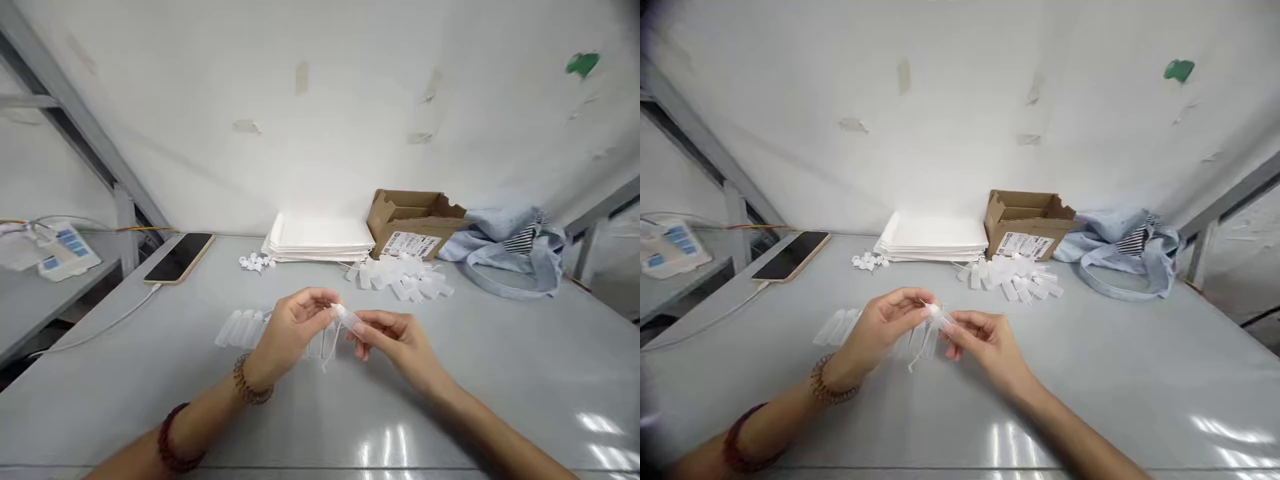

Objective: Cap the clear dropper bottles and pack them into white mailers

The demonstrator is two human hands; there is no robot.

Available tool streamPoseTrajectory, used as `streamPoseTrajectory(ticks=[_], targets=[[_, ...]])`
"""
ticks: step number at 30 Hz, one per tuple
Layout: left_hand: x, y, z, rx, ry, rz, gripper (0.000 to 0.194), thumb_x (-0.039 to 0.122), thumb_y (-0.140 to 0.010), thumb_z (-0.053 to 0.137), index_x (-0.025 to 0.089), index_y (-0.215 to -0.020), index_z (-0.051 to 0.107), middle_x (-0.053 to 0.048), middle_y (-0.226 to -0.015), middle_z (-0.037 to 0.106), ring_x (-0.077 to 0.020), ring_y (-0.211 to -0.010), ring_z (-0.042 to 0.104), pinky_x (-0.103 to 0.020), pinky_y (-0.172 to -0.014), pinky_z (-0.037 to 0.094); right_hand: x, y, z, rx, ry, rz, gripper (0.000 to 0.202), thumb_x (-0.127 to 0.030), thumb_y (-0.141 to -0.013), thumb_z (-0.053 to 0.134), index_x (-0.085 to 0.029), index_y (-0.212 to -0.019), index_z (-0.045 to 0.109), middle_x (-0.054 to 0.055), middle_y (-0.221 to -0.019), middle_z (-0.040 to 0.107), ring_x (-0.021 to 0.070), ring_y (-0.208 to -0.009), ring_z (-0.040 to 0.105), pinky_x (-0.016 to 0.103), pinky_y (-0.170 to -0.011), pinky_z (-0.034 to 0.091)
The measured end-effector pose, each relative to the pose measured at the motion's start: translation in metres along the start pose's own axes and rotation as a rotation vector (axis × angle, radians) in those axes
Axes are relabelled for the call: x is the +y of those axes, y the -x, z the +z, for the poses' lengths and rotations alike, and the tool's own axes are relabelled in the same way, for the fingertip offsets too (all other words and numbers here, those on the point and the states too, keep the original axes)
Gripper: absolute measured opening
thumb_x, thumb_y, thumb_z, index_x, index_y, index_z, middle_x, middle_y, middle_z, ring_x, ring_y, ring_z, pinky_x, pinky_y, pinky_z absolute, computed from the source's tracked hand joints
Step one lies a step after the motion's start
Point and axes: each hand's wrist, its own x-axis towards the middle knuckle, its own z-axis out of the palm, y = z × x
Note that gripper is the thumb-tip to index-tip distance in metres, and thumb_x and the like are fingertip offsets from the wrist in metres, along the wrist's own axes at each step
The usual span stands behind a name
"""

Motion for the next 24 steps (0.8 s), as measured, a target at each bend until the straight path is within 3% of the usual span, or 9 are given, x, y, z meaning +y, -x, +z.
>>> streamPoseTrajectory(ticks=[3,6,9,13,19,24], targets=[[0.005,0.001,-0.002,-0.065,-0.031,0.0,0.015,0.026,-0.08,0.066,0.018,-0.092,0.067,-0.003,-0.091,0.068,-0.0147,-0.088,0.061,-0.024,-0.08,0.05,0.005,-0.003,-0.005,-0.101,-0.163,0.087,0.025,-0.037,-0.079,0.066,-0.013,-0.078,0.072,0.005,-0.069,0.067,0.0081,-0.049,0.055,0.023,-0.051,0.044],[0.009,0.002,-0.002,-0.02,-0.103,-0.002,0.018,0.031,-0.08,0.065,0.019,-0.093,0.068,-0.003,-0.092,0.067,-0.0145,-0.084,0.06,-0.023,-0.075,0.049,0.008,-0.004,-0.006,-0.124,-0.209,0.08,0.024,-0.037,-0.079,0.066,-0.013,-0.08,0.072,0.005,-0.072,0.067,0.008,-0.049,0.055,0.023,-0.05,0.045],[0.011,0.003,-0.001,0.061,-0.205,-0.016,0.021,0.038,-0.081,0.062,0.019,-0.09,0.068,-0.001,-0.081,0.063,-0.011,-0.07,0.055,-0.021,-0.063,0.046,0.008,-0.002,-0.004,-0.107,-0.118,0.016,0.022,-0.035,-0.08,0.066,-0.014,-0.086,0.072,0.003,-0.067,0.067,0.0094,-0.052,0.057,0.024,-0.055,0.046],[0.014,0.003,-0.001,-0.008,-0.293,-0.036,0.028,0.039,-0.082,0.061,0.015,-0.068,0.063,0.003,-0.058,0.053,-0.0088,-0.054,0.045,-0.02,-0.052,0.04,0.007,0.001,-0.003,-0.064,0.022,-0.04,0.024,-0.034,-0.082,0.064,-0.016,-0.095,0.071,0.001,-0.06,0.065,0.0097,-0.055,0.058,0.024,-0.06,0.046],[0.019,0.002,-0.008,-0.154,-0.377,0.029,0.016,0.031,-0.085,0.058,0.017,-0.083,0.066,-0.001,-0.077,0.063,-0.0114,-0.066,0.055,-0.022,-0.062,0.046,0.012,-0.003,-0.004,-0.116,-0.126,0.003,0.026,-0.037,-0.082,0.063,-0.015,-0.093,0.071,0.003,-0.07,0.066,0.0079,-0.048,0.055,0.023,-0.05,0.046],[0.017,0.004,-0.011,-0.208,-0.544,0.256,0.013,0.019,-0.088,0.052,0.017,-0.09,0.064,-0.003,-0.086,0.063,-0.0143,-0.08,0.057,-0.025,-0.073,0.046,0.014,-0.007,-0.004,-0.193,-0.305,0.131,0.03,-0.038,-0.082,0.062,-0.011,-0.071,0.068,0.002,-0.064,0.062,0.0029,-0.038,0.045,0.016,-0.036,0.037]])
